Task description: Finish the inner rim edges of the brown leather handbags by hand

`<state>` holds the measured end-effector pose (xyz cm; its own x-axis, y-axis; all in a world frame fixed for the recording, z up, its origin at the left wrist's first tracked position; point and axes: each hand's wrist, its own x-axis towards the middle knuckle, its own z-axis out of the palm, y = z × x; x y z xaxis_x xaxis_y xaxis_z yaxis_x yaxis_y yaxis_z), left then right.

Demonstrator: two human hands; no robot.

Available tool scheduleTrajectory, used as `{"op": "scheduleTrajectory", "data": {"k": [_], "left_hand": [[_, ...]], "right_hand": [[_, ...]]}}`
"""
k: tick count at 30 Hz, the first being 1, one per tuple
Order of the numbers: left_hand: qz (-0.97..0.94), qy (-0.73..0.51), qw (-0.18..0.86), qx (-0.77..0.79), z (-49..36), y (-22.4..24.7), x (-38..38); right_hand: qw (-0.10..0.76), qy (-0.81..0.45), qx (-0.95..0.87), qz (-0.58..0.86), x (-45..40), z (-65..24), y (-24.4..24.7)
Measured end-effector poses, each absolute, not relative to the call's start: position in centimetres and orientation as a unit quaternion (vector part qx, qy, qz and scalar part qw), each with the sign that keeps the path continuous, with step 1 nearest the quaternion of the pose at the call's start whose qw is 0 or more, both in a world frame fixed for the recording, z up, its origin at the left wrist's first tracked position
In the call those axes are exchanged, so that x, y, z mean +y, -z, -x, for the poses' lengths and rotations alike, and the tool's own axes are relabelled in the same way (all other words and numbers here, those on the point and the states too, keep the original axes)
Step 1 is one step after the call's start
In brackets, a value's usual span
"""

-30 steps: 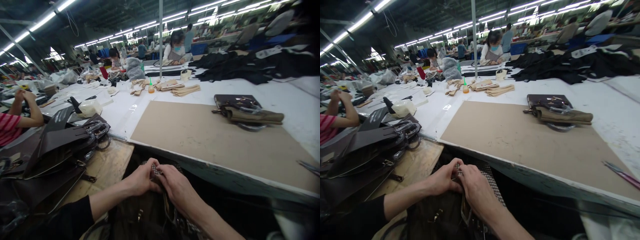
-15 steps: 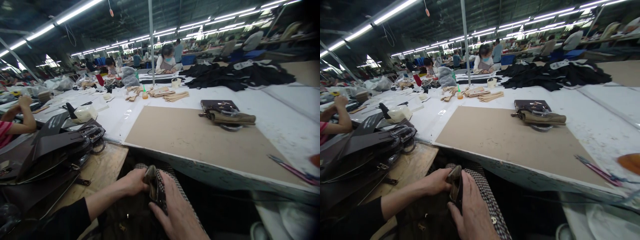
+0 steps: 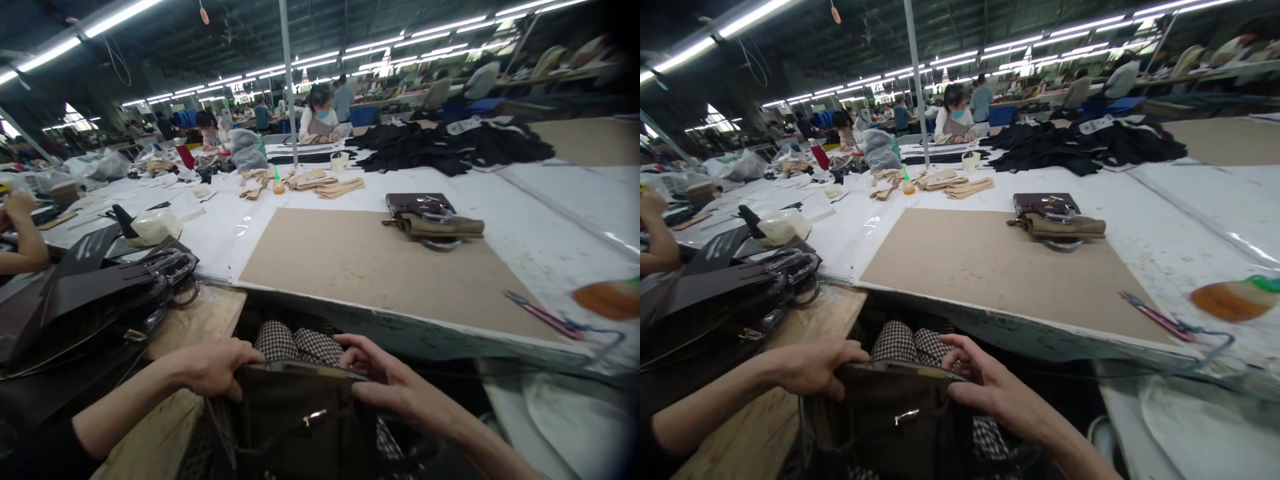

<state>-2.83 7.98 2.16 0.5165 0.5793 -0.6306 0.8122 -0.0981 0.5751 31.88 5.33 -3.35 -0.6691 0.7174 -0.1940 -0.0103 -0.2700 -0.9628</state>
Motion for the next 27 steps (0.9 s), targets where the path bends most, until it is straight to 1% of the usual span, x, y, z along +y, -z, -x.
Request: {"op": "scheduleTrajectory", "data": {"k": [2,5,8,11,15,18,22,27], "left_hand": [[-0.743,0.092,0.483,0.454,2.0,-1.8,8.2],[-0.709,0.043,0.539,0.452,1.0,-1.1,8.7],[-0.697,0.02,0.545,0.466,0.5,-0.4,9.2],[-0.687,-0.002,0.56,0.462,0.3,0.3,9.6],[-0.688,-0.038,0.556,0.464,0.3,1.1,9.9],[-0.703,-0.032,0.537,0.465,0.5,1.3,10.1],[-0.71,-0.012,0.533,0.46,0.7,1.4,10.2],[-0.703,-0.027,0.549,0.451,1.0,1.8,10.3]], "right_hand": [[0.265,-0.74,-0.528,0.321,5.6,-31.5,5.0],[0.291,-0.719,-0.533,0.337,5.7,-31.0,6.4],[0.315,-0.631,-0.601,0.377,5.9,-30.7,6.6],[0.325,-0.537,-0.675,0.387,6.4,-30.3,6.2],[0.291,-0.463,-0.737,0.397,7.3,-29.7,5.5],[0.277,-0.413,-0.768,0.404,7.9,-29.4,4.7],[0.246,-0.388,-0.796,0.394,8.5,-29.0,4.3],[0.217,-0.364,-0.821,0.383,8.9,-28.9,4.7]]}}
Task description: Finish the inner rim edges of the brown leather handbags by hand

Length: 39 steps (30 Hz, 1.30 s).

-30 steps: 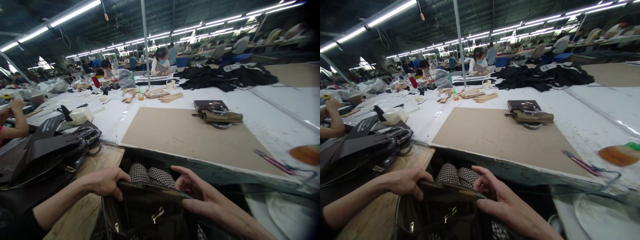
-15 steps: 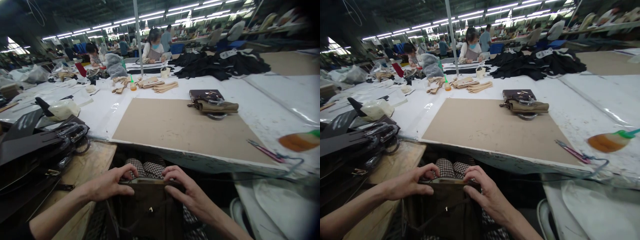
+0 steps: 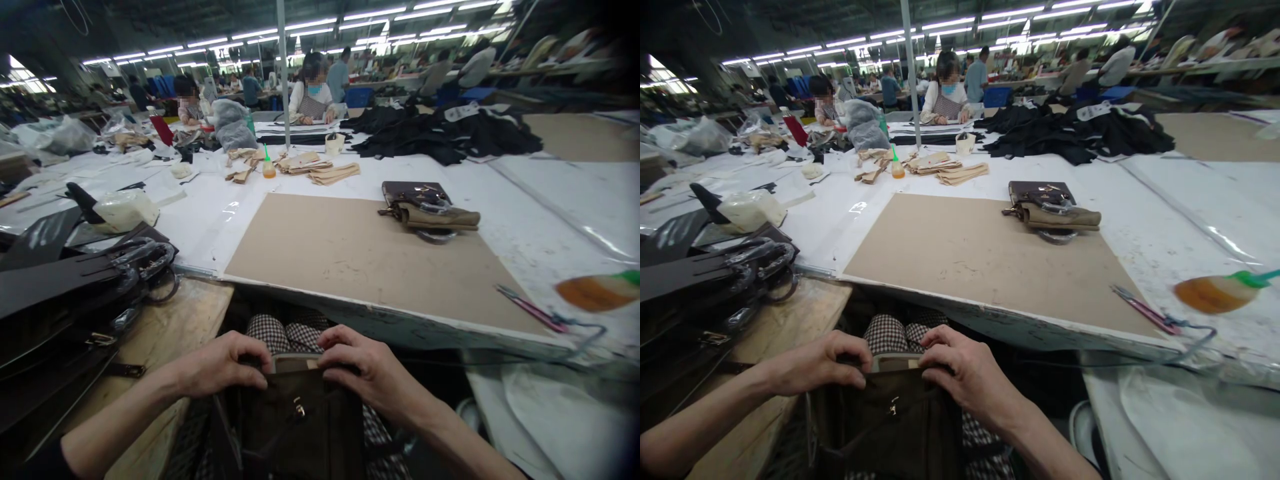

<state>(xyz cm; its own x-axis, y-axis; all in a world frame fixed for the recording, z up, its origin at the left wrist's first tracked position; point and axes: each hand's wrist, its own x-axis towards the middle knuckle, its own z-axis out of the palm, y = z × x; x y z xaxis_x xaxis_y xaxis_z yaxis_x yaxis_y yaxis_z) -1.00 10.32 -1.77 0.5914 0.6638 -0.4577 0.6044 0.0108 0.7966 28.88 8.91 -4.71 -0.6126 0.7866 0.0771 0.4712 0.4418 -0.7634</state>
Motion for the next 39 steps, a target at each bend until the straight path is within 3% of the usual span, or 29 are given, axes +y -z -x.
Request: {"op": "scheduleTrajectory", "data": {"k": [6,10,14,22,29,33,39], "left_hand": [[-0.697,-0.04,0.549,0.46,1.3,1.6,10.0],[-0.689,-0.051,0.536,0.486,1.5,1.9,9.5],[-0.693,-0.048,0.457,0.555,0.9,2.3,9.1],[-0.68,-0.066,0.389,0.618,-0.6,2.8,9.0],[-0.685,-0.087,0.36,0.627,-0.8,3.7,9.4],[-0.684,-0.111,0.391,0.606,-0.9,3.3,9.6],[-0.732,-0.046,0.46,0.501,-0.8,2.0,10.1]], "right_hand": [[0.188,-0.405,-0.811,0.379,9.0,-28.5,3.6],[0.242,-0.466,-0.742,0.417,8.3,-27.6,4.0],[0.309,-0.463,-0.68,0.477,7.5,-26.8,5.7],[0.336,-0.551,-0.572,0.506,7.0,-26.9,6.6],[0.267,-0.651,-0.514,0.491,7.4,-27.3,6.1],[0.26,-0.687,-0.493,0.466,7.4,-27.3,5.9],[0.267,-0.701,-0.477,0.458,7.1,-27.3,5.9]]}}
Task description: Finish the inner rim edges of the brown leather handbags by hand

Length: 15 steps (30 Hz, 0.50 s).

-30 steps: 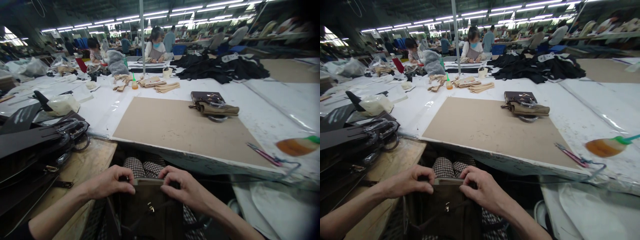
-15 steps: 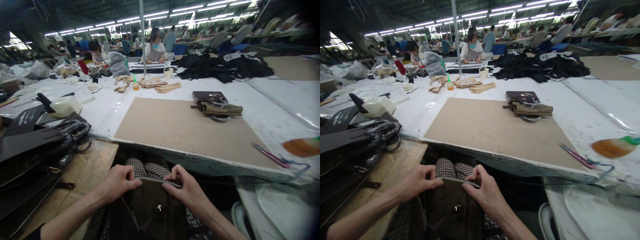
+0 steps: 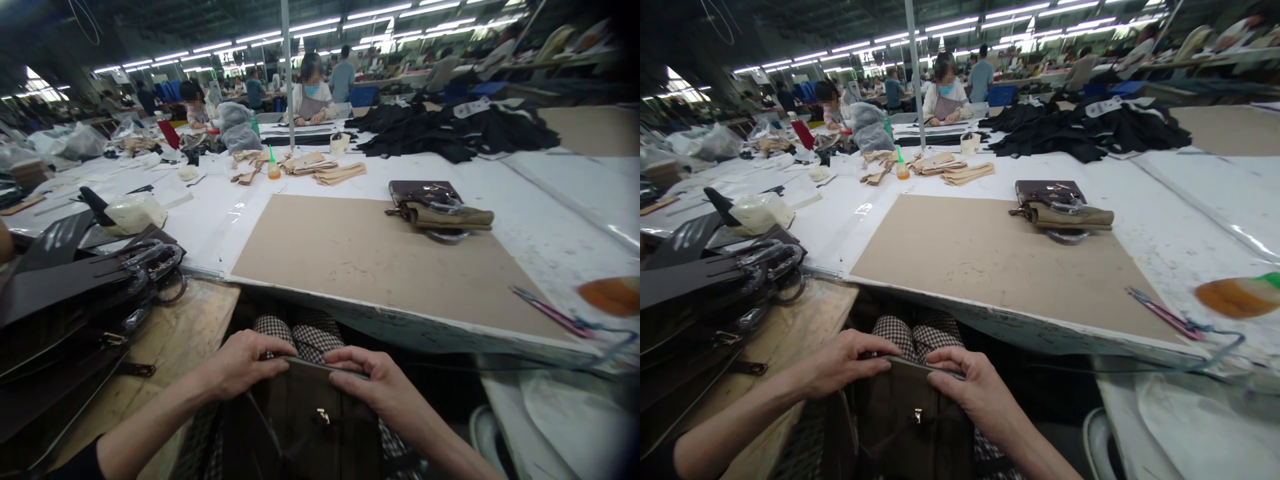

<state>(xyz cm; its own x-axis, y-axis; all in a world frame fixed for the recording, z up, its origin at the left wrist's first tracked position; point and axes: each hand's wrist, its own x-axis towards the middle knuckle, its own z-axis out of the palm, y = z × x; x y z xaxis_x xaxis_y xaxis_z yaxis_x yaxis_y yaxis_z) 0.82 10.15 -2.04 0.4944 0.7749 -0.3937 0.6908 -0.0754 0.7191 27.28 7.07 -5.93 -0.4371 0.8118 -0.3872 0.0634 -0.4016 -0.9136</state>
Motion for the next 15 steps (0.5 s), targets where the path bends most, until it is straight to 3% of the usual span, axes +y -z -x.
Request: {"op": "scheduleTrajectory", "data": {"k": [9,15], "left_hand": [[-0.732,-0.032,0.482,0.482,-1.2,1.7,10.5],[-0.688,-0.062,0.553,0.465,-0.9,2.6,10.5]], "right_hand": [[0.28,-0.651,-0.51,0.487,6.5,-27.0,6.2],[0.182,-0.708,-0.556,0.396,7.6,-29.6,4.9]]}}
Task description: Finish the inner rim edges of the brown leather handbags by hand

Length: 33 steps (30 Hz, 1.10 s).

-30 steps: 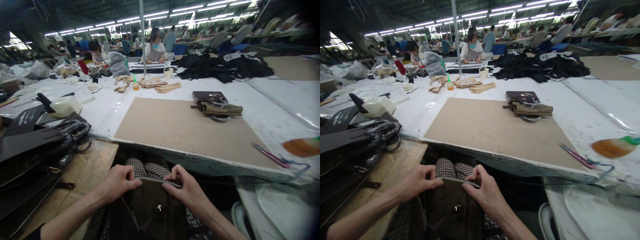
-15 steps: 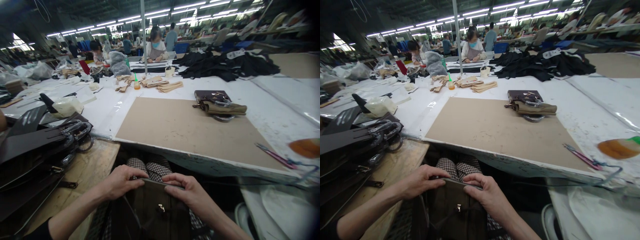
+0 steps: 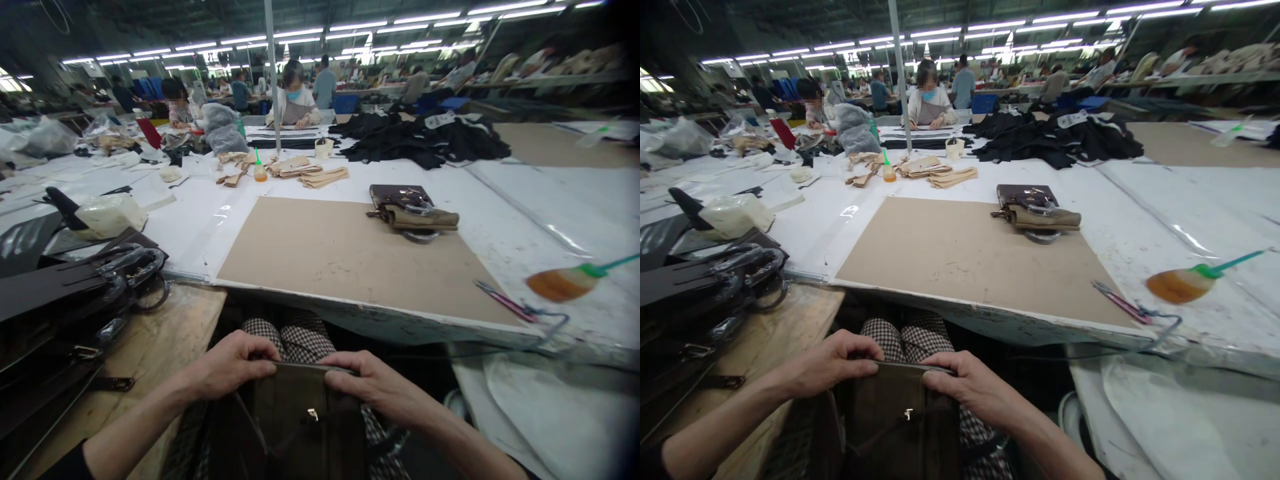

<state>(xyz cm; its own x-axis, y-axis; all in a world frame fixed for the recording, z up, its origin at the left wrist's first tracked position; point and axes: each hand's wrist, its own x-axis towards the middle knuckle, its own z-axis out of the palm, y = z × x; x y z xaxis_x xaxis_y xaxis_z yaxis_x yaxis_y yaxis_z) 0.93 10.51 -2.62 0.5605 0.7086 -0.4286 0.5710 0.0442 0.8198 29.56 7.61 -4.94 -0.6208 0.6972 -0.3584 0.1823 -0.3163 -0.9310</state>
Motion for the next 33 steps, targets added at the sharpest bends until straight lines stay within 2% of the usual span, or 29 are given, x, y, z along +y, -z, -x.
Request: {"op": "scheduleTrajectory", "data": {"k": [5,13,16,19,23,26,29,33], "left_hand": [[-0.671,-0.079,0.579,0.455,-0.2,3.0,10.2],[-0.67,-0.08,0.584,0.451,-0.4,2.9,10.0],[-0.667,-0.088,0.583,0.455,-0.6,2.6,10.0],[-0.679,-0.096,0.575,0.446,-1.2,2.2,10.0],[-0.719,-0.119,0.547,0.413,-1.9,1.9,9.9],[-0.701,-0.106,0.56,0.429,-1.1,1.5,9.6],[-0.68,-0.06,0.546,0.485,1.1,1.0,9.4],[-0.638,0.003,0.5,0.585,4.2,0.5,9.4]], "right_hand": [[0.141,-0.715,-0.573,0.374,7.5,-30.4,4.3],[0.207,-0.639,-0.606,0.427,5.5,-29.6,5.6],[0.126,-0.62,-0.648,0.424,6.5,-30.1,4.2],[0.058,-0.548,-0.724,0.415,8.2,-28.9,1.9],[0.097,-0.531,-0.769,0.341,10.1,-24.6,1.0],[0.075,-0.557,-0.752,0.344,10.9,-22.2,2.1],[0.045,-0.572,-0.733,0.367,11.3,-21.7,3.1],[0.036,-0.529,-0.763,0.371,11.5,-21.6,2.8]]}}
